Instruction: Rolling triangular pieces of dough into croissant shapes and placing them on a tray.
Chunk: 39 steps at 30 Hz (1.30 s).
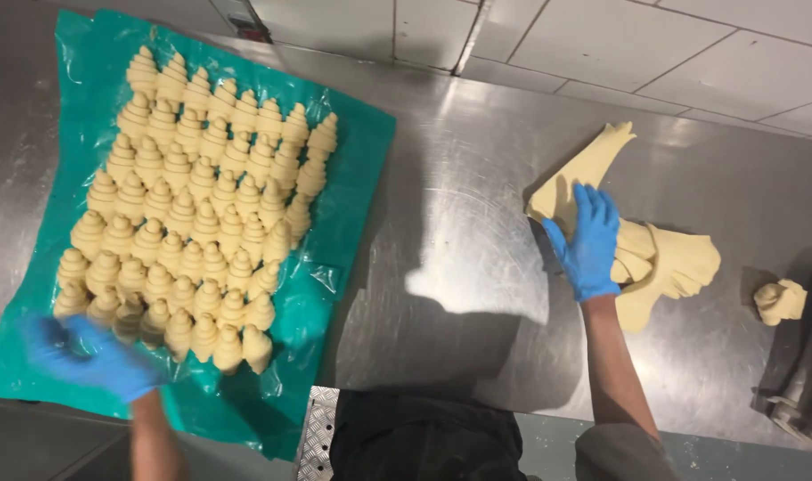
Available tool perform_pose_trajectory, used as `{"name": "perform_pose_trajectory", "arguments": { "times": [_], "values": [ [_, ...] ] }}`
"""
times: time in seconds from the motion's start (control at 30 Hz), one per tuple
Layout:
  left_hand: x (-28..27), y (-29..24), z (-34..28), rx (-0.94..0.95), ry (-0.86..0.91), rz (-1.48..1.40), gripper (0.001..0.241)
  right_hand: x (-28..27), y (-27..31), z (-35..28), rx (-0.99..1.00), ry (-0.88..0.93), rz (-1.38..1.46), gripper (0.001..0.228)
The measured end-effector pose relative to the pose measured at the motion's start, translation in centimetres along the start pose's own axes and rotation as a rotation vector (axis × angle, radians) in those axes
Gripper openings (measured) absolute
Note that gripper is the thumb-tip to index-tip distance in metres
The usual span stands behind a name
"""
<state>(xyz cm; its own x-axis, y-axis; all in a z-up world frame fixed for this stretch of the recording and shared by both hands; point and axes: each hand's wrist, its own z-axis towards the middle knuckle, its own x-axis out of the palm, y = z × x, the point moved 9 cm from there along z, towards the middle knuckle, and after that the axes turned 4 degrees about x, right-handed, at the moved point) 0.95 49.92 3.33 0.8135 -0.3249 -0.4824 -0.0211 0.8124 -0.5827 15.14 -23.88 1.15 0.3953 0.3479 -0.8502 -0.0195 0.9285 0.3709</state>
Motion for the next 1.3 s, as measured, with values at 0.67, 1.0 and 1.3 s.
{"name": "perform_pose_trajectory", "arguments": {
  "times": [0.67,1.0,1.3],
  "values": [
    [35.1,-47.0,-30.7,0.426,1.015,-0.534,0.059,2.2,-6.9,0.5,-0.546,0.269,-0.109,0.061],
    [37.1,-49.2,-33.0,0.716,0.918,-0.204,0.063,1.9,-6.6,3.5,-0.602,0.233,0.215,0.022],
    [39.2,-48.1,-30.1,0.58,0.867,-0.282,0.065,8.6,-13.4,12.1,0.005,0.593,0.486,0.021]
  ]
}}
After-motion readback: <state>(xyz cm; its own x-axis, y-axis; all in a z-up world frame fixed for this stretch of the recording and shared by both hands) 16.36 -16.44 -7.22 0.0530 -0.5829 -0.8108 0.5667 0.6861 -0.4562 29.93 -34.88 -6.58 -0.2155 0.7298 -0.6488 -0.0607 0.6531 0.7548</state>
